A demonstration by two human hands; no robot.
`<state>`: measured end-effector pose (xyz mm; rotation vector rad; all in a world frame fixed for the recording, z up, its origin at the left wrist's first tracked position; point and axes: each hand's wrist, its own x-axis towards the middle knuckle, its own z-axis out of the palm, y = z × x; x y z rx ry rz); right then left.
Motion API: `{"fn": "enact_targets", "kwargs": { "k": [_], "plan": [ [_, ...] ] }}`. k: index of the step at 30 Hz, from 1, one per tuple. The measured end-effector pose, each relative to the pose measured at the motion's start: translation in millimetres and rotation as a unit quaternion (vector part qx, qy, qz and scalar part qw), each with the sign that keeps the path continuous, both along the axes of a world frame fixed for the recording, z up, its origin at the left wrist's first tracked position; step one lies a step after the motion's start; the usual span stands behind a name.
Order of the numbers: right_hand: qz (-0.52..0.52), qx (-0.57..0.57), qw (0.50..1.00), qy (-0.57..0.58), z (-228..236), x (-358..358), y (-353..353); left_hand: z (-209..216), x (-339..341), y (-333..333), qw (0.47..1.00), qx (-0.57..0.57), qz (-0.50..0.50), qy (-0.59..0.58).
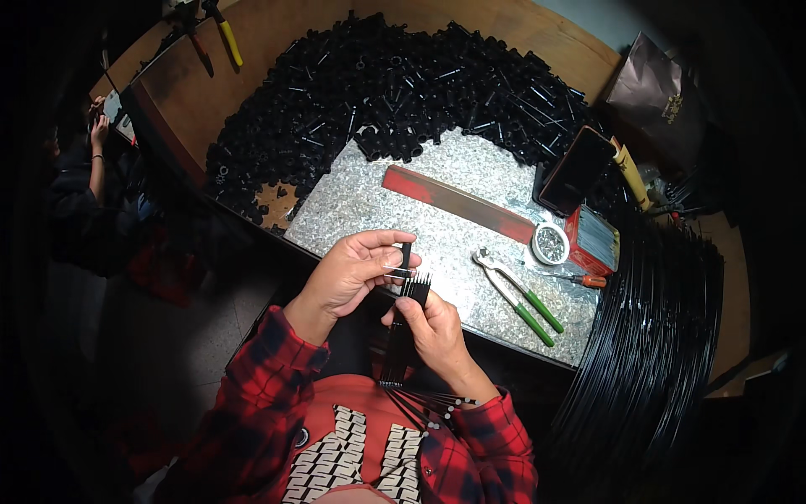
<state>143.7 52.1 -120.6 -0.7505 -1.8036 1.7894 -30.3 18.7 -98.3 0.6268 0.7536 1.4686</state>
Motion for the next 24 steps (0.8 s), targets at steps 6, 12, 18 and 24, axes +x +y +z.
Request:
{"fn": "enact_targets", "kwargs": {
  "k": [6,12,18,24],
  "plan": [
    [-0.029,-0.016,0.999,0.009,3.1,-3.3,-2.2,-0.2,-0.2,-0.2,1.000,0.001,-0.001,0.004],
    [-0.036,-0.013,0.999,0.012,1.8,-2.7,-2.1,-4.0,-1.3,1.0,1.000,0.015,-0.011,-0.002],
    [-0.044,-0.016,0.999,0.014,6.0,-3.3,-4.6,-9.4,-3.9,0.4,0.999,0.019,-0.026,-0.001],
    [-0.008,0.026,1.000,-0.013,2.3,2.6,-2.3,-20.3,-3.9,-2.1,0.998,0.066,-0.015,0.011]
  ]
}}
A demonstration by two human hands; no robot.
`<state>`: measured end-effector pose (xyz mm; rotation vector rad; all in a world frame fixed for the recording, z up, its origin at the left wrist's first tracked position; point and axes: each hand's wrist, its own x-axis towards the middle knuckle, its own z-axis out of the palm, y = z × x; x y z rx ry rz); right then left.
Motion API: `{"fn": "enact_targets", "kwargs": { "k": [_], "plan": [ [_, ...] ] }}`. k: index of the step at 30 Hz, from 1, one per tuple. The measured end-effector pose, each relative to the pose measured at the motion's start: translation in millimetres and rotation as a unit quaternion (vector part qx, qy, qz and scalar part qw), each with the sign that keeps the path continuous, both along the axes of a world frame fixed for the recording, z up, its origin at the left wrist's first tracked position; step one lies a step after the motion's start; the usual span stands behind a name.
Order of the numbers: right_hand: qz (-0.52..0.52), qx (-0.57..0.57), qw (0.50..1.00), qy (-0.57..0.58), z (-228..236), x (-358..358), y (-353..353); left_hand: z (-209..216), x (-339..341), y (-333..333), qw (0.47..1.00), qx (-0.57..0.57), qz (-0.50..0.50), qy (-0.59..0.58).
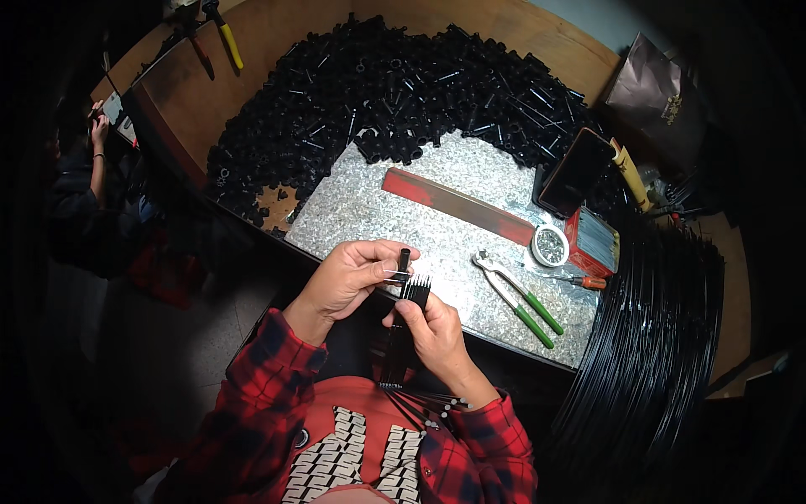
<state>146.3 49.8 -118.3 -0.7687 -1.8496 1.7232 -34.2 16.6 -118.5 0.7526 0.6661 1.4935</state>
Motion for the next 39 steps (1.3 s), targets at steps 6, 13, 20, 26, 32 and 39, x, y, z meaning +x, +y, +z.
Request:
{"fn": "enact_targets", "kwargs": {
  "k": [6,13,20,26,32,39],
  "plan": [
    [-0.006,0.006,1.000,-0.005,2.9,-0.2,0.8,7.4,0.3,-5.7,0.998,0.038,0.012,0.039],
    [-0.035,-0.006,0.999,0.019,7.4,-11.8,-1.2,17.2,5.9,-13.4,0.996,-0.016,0.011,0.090],
    [-0.086,0.050,0.995,0.014,10.7,-3.0,-9.3,20.7,22.4,-9.6,0.990,-0.035,0.023,0.131],
    [-0.075,0.037,0.996,0.016,-1.2,-3.3,-12.9,19.4,19.4,-19.3,0.980,-0.031,0.062,0.184],
    [-0.086,0.050,0.995,-0.031,-4.0,1.0,-4.8,10.8,18.2,-9.8,0.970,0.091,0.111,0.196],
    [-0.100,0.003,0.993,-0.067,2.1,4.6,-5.8,5.1,14.3,-5.8,0.980,0.082,0.056,0.174]
  ]
}}
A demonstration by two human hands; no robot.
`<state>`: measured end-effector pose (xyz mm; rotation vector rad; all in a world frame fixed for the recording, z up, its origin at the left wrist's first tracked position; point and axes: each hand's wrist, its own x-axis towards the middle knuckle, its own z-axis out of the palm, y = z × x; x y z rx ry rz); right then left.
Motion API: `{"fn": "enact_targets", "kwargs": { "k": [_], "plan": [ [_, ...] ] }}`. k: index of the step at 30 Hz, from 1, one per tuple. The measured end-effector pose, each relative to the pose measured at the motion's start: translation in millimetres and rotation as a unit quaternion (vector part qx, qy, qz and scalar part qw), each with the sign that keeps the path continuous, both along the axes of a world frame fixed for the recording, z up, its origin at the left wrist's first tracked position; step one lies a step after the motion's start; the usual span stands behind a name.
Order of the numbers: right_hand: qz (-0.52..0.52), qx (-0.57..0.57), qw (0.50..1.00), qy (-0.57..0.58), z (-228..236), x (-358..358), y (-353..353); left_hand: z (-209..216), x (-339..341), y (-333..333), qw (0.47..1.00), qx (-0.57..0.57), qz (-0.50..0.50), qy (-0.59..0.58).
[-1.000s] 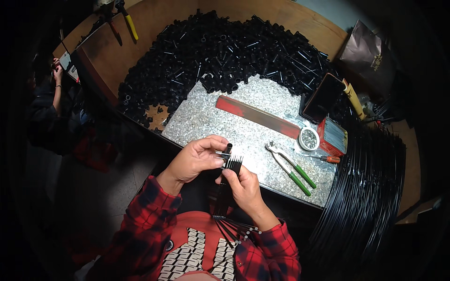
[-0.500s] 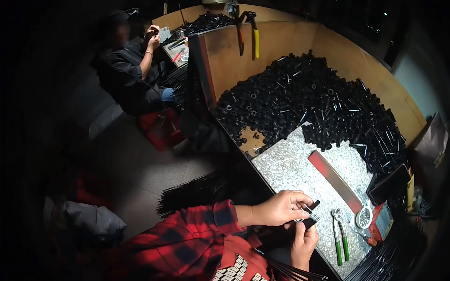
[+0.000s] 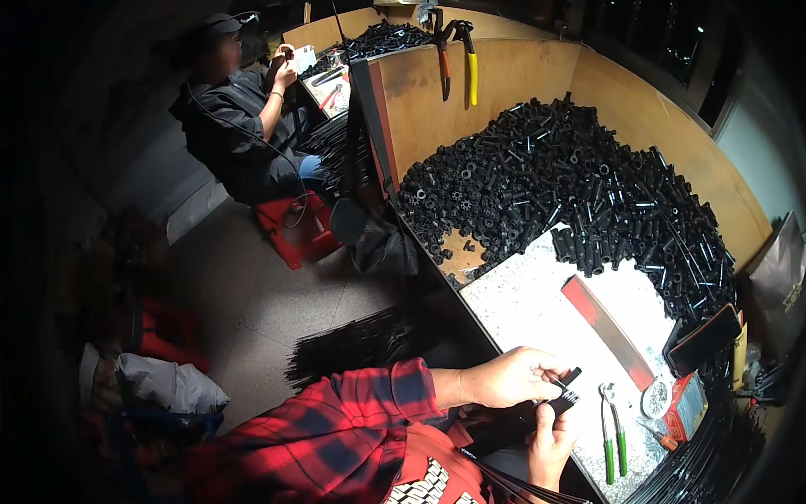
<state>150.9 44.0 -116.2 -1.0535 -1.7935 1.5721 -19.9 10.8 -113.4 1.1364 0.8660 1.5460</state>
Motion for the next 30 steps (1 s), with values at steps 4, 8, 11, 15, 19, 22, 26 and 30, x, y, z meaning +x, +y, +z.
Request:
{"fn": "enact_targets", "kwargs": {
  "k": [4,8,11,15,19,22,26,30],
  "plan": [
    [-0.016,-0.014,1.000,0.015,-4.1,3.4,-0.3,5.6,-3.1,-2.5,0.996,-0.002,-0.068,-0.056],
    [0.015,-0.065,0.995,0.070,-15.5,11.0,8.1,11.7,-0.9,-5.9,0.994,0.000,-0.085,-0.070],
    [0.013,-0.072,0.994,0.076,-14.0,10.3,10.0,12.4,4.9,-9.4,1.000,0.013,-0.023,-0.013],
    [0.018,-0.070,0.995,0.069,-5.2,4.6,7.2,9.3,11.4,-10.0,0.995,0.010,0.075,0.064],
    [0.045,-0.094,0.989,0.105,-13.9,12.3,12.5,6.1,7.9,-7.5,0.997,0.044,0.042,0.053],
    [0.049,-0.137,0.982,0.118,-18.3,16.6,15.1,8.5,6.0,-8.1,0.997,0.013,-0.068,-0.036],
    [0.045,-0.134,0.983,0.117,-16.5,14.2,12.8,2.6,15.0,-10.9,0.990,-0.030,-0.060,-0.125],
    [0.031,-0.098,0.989,0.105,-21.9,12.5,8.1,3.7,22.3,-16.6,0.972,-0.093,-0.009,-0.214]
  ]
}}
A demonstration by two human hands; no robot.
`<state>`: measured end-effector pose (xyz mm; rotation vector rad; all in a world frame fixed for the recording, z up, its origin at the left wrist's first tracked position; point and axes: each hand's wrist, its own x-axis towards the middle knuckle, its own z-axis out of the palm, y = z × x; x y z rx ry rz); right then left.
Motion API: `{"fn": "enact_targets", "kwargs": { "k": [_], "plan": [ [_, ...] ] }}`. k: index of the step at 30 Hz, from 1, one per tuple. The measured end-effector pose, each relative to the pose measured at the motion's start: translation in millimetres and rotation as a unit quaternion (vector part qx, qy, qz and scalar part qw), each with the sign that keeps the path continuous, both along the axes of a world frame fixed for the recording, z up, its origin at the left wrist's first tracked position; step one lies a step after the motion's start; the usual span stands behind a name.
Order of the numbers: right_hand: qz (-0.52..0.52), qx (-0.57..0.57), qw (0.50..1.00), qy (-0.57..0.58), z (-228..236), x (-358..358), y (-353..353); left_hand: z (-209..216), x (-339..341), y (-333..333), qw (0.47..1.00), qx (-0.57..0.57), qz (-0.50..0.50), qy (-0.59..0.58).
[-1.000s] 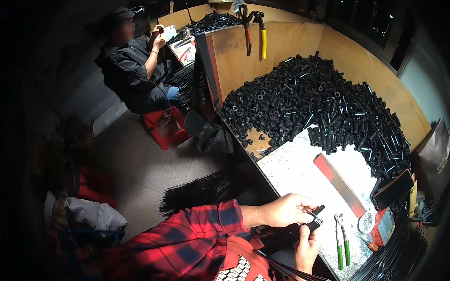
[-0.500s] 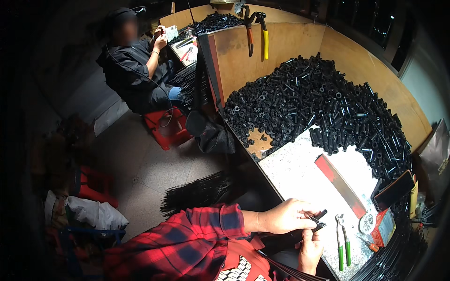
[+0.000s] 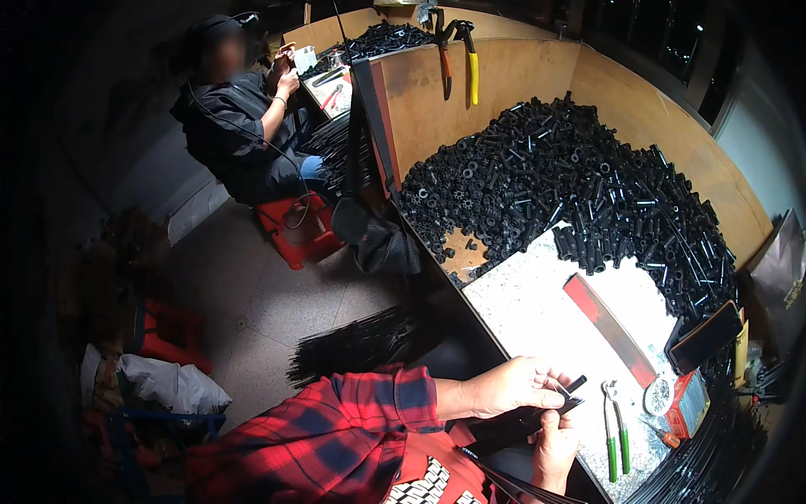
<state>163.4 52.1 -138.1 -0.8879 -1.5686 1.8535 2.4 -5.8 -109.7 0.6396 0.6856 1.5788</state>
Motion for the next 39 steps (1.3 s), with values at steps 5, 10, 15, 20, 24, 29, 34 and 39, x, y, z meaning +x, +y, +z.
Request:
{"fn": "enact_targets", "kwargs": {
  "k": [5,10,15,20,24,29,34,39],
  "plan": [
    [-0.042,0.012,0.995,-0.092,8.0,4.8,-1.8,-5.3,6.3,4.9,0.998,-0.022,-0.014,0.061],
    [0.013,0.024,0.988,-0.151,28.3,-20.5,-1.0,1.7,2.5,-8.9,0.998,-0.045,0.035,0.031],
    [0.042,-0.024,0.998,-0.027,22.3,-20.9,3.7,-6.8,4.1,-4.1,0.997,-0.029,0.076,0.015],
    [0.041,-0.049,0.998,-0.018,21.2,-12.0,5.6,-9.2,9.5,-3.1,0.997,-0.028,0.067,0.028],
    [0.055,-0.041,0.998,-0.009,17.0,-13.1,6.5,-9.1,10.3,-5.6,0.996,-0.024,0.075,0.031],
    [0.076,-0.042,0.996,-0.023,19.5,-11.9,11.2,-10.4,13.9,-4.7,0.997,-0.017,0.072,0.030],
    [0.088,-0.047,0.995,-0.020,13.2,-13.8,14.6,-9.8,19.7,-4.4,0.994,-0.006,0.093,0.053],
    [0.089,-0.054,0.995,0.005,19.4,-15.0,15.1,-4.7,25.7,-4.0,0.992,-0.025,0.106,0.058]
  ]
}}
